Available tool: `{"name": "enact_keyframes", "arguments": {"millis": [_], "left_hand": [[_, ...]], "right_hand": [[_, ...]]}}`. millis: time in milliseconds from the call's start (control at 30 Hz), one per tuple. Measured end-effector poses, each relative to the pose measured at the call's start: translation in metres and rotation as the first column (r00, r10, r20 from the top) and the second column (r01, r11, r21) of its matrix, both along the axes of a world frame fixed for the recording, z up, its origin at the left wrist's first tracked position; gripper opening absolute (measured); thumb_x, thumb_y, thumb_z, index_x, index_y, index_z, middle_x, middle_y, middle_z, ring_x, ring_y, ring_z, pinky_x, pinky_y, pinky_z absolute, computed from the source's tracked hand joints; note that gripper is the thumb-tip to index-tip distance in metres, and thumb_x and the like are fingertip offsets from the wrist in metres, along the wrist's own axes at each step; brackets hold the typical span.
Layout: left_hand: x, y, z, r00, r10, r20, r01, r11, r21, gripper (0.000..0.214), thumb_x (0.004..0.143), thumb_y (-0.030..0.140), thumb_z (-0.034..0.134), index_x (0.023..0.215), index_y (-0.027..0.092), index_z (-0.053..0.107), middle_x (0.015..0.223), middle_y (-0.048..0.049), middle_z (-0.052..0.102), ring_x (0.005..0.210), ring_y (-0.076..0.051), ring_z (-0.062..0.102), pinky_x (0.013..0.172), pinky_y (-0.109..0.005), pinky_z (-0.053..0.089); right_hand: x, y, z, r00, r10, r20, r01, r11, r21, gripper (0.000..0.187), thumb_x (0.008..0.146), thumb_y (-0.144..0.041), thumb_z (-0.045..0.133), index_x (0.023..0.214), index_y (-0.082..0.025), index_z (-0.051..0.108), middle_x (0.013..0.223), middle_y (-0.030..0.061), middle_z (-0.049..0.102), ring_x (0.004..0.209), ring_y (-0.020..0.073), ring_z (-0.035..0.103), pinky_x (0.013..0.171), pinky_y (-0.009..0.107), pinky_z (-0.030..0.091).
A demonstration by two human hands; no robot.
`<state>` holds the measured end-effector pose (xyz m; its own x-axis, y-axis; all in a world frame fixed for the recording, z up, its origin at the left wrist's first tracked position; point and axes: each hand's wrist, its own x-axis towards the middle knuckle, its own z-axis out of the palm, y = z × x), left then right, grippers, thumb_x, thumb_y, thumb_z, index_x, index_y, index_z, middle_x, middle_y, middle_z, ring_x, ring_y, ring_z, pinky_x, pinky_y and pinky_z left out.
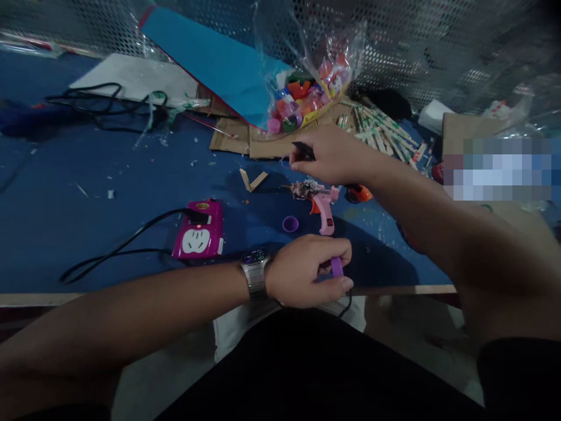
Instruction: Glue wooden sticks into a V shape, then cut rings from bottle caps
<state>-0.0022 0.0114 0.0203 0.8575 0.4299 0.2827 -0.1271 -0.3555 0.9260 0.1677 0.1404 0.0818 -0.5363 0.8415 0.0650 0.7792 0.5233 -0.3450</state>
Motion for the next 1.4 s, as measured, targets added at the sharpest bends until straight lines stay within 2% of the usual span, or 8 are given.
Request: {"name": "enact_keyframes", "arguments": {"millis": [100,200,367,500,633,1000,1167,1400], "left_hand": [[0.0,-0.003,0.002,0.998,0.031,-0.046,-0.033,0.998,-0.055,0.027,0.086,0.034,0.069,0.083,0.021,0.046,0.065,0.0069,0.047,0.059,-0.011,0.041,0.059,-0.028,0.031],[0.002,-0.004,0.001,0.988,0.153,-0.002,-0.15,0.966,-0.209,0.025,0.086,0.031,0.07,0.086,0.021,0.048,0.064,0.0077,0.046,0.057,-0.01,0.04,0.059,-0.026,0.033],[0.007,0.002,0.0,0.92,0.387,0.071,-0.348,0.884,-0.311,0.023,0.088,0.028,0.066,0.086,0.022,0.044,0.076,0.0048,0.048,0.063,-0.01,0.041,0.062,-0.026,0.039],[0.007,0.004,0.002,0.905,0.42,0.065,-0.377,0.865,-0.332,0.022,0.085,0.025,0.068,0.084,0.021,0.046,0.076,0.0039,0.051,0.066,-0.011,0.047,0.065,-0.025,0.043],[0.004,0.002,0.004,0.909,0.416,0.009,-0.392,0.863,-0.319,0.022,0.08,0.022,0.072,0.084,0.019,0.051,0.073,0.0049,0.05,0.063,-0.01,0.043,0.059,-0.024,0.038],[0.005,0.004,0.002,0.886,0.445,-0.127,-0.462,0.867,-0.186,0.017,0.077,0.028,0.067,0.086,0.017,0.058,0.079,-0.0007,0.06,0.069,-0.015,0.05,0.066,-0.03,0.041],[0.005,0.004,0.006,0.878,0.447,-0.17,-0.468,0.875,-0.121,0.015,0.077,0.027,0.066,0.085,0.018,0.056,0.081,-0.0032,0.065,0.074,-0.018,0.055,0.07,-0.031,0.044],[0.007,0.003,0.001,0.893,0.446,-0.065,-0.445,0.85,-0.282,0.013,0.077,0.019,0.068,0.085,0.018,0.058,0.078,0.0005,0.06,0.077,-0.016,0.053,0.076,-0.031,0.046]], "right_hand": [[-0.002,0.019,-0.007,0.999,-0.034,-0.013,0.035,0.995,0.095,0.006,0.083,-0.019,0.076,0.086,-0.024,0.073,0.086,0.0068,0.076,0.077,0.0248,0.065,0.067,0.037,0.043],[0.004,0.017,-0.004,0.998,-0.056,-0.012,0.057,0.992,0.11,0.008,0.084,-0.019,0.076,0.089,-0.024,0.074,0.088,0.0066,0.077,0.078,0.0247,0.066,0.071,0.039,0.046],[0.024,-0.046,0.03,0.992,-0.035,-0.122,0.038,0.999,0.028,0.006,0.092,-0.028,0.074,0.092,-0.023,0.076,0.083,0.0052,0.076,0.074,0.0222,0.066,0.071,0.039,0.048],[0.034,-0.1,0.048,0.968,-0.041,-0.249,0.025,0.997,-0.066,0.01,0.095,-0.032,0.072,0.092,-0.023,0.075,0.085,0.004,0.077,0.075,0.0209,0.067,0.067,0.036,0.048],[0.035,-0.126,0.044,0.965,0.009,-0.263,-0.043,0.991,-0.123,0.009,0.094,-0.028,0.073,0.094,-0.02,0.075,0.085,0.0026,0.076,0.069,0.0155,0.063,0.062,0.031,0.046],[0.024,-0.136,0.031,0.966,-0.073,-0.249,0.028,0.983,-0.18,0.005,0.086,-0.016,0.072,0.082,-0.019,0.071,0.069,-0.0039,0.064,0.058,0.0104,0.052,0.059,0.027,0.039],[0.02,-0.134,0.024,0.962,-0.02,-0.273,-0.02,0.99,-0.142,0.011,0.08,-0.01,0.066,0.077,-0.019,0.063,0.071,-0.0031,0.063,0.066,0.0117,0.054,0.064,0.026,0.041],[0.019,-0.136,0.011,0.968,0.044,-0.246,-0.034,0.998,0.047,0.008,0.083,-0.012,0.06,0.081,-0.02,0.059,0.079,0.0012,0.065,0.072,0.0151,0.059,0.067,0.028,0.045]]}}
